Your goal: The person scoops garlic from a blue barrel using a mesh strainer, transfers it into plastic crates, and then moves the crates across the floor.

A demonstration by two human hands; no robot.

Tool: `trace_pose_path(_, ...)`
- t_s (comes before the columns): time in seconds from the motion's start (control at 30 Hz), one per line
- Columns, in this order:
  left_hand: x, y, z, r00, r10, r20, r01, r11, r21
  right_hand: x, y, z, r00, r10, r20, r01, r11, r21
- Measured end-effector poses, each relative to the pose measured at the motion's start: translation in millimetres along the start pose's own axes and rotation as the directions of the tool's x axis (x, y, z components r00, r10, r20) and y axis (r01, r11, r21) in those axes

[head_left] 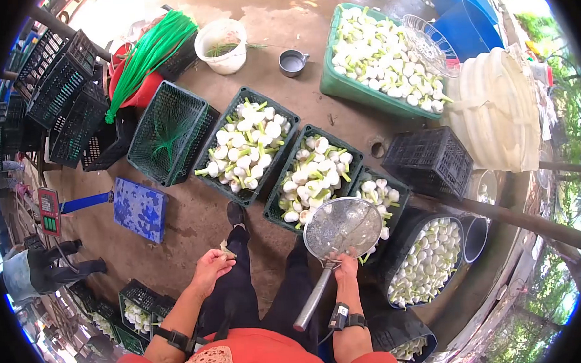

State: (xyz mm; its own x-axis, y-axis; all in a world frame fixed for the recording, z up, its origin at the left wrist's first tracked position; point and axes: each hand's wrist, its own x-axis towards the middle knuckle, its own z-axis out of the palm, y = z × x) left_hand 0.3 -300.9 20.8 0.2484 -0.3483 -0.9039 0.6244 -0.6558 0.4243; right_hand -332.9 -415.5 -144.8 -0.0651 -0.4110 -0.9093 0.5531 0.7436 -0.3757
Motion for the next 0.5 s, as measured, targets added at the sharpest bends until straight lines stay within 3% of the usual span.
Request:
trace_pose_path(0.2,-9,-1,9,0.998,0.050,0.048,-0.051,0.998,0.031,-21,8,-24,0.998,0.041,-0.039,-0.046,0.992,-0.121)
trace_pose_path(0.33,-28,-9,-4,0.993,0.118,0.002,-0.117,0.986,0.121,-38,5,-44,0.999,0.025,-0.022,-0.026,0.998,-0.064)
trace_pose_path(0.4,-34,-23,-29,0.979,0.201,-0.023,-0.191,0.953,0.236,-47,-8,-52,0.996,0.076,-0.040,-0.075,0.997,0.034)
trace_pose_path(0.5,-56,-39,-53,0.955,0.258,-0.146,-0.216,0.943,0.254,-35,-29,-77,0.978,0.165,-0.124,-0.151,0.981,0.119)
